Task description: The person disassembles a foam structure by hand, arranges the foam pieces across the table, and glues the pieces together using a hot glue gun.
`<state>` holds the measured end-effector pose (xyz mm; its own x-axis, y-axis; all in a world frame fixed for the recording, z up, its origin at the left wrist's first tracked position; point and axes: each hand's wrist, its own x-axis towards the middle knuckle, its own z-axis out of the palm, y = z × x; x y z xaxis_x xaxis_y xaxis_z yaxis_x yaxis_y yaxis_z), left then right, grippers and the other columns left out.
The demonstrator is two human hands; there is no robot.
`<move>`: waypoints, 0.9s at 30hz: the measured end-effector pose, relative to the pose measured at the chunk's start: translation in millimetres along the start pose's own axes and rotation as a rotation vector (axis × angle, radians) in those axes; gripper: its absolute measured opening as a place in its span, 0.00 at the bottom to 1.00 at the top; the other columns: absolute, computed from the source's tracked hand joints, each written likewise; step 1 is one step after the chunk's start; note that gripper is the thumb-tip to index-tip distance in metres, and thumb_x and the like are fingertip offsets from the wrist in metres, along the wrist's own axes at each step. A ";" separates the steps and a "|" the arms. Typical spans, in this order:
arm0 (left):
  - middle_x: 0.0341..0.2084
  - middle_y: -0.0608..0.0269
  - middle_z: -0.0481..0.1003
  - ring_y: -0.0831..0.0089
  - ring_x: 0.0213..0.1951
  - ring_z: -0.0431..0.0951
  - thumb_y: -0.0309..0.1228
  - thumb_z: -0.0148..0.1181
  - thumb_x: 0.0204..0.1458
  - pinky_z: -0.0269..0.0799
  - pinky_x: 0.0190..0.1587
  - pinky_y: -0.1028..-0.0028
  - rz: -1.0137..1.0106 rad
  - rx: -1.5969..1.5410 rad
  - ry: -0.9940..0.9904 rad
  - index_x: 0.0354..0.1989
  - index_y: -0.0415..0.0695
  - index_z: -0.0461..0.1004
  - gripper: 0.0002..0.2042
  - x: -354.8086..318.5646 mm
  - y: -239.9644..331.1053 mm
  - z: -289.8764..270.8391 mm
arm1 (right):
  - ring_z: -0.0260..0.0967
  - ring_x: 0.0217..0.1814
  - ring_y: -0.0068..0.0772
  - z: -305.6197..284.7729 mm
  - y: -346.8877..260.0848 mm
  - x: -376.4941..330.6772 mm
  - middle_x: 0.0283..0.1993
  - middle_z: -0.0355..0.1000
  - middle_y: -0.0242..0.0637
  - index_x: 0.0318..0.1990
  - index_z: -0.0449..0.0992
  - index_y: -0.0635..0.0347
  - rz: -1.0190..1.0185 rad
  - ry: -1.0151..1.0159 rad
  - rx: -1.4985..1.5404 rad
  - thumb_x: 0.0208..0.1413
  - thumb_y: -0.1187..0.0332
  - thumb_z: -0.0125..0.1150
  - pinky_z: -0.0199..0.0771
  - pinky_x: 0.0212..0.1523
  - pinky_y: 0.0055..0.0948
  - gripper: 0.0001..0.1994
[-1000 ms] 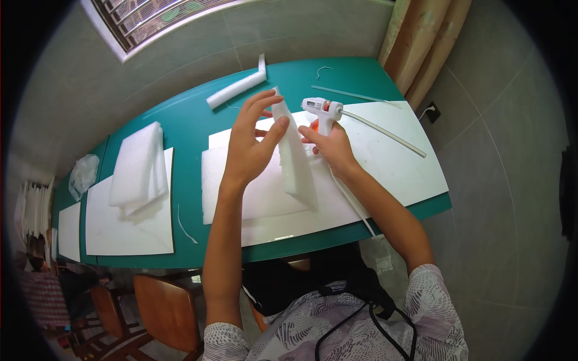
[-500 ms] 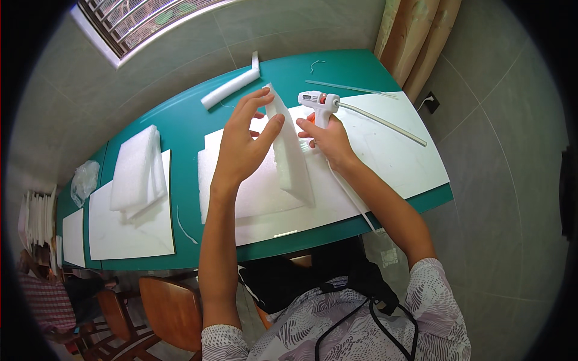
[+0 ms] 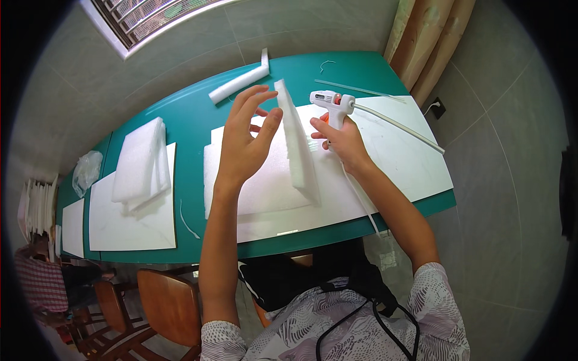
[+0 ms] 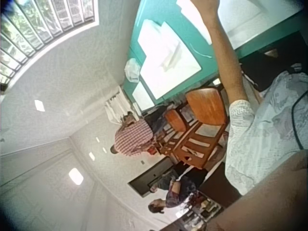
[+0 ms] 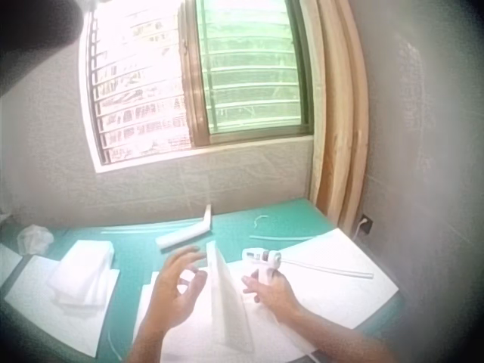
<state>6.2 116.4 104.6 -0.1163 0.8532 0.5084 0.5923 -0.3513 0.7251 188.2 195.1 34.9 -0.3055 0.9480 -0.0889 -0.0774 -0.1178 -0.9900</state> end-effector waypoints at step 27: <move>0.27 0.66 0.76 0.81 0.32 0.75 0.21 0.65 0.48 0.74 0.40 0.80 -0.214 -0.088 0.204 0.39 0.37 0.76 0.09 -57.6 -58.4 -64.3 | 0.68 0.36 0.22 -28.0 -4.4 -6.6 0.37 0.68 0.32 0.45 0.68 0.61 -0.089 0.097 -0.035 0.55 0.57 0.64 0.64 0.27 0.17 0.19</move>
<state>-73.0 63.0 62.8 -0.3936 0.8199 0.4157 0.4663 -0.2116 0.8589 217.1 197.7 36.7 -0.2053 0.9787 -0.0086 -0.0662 -0.0226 -0.9976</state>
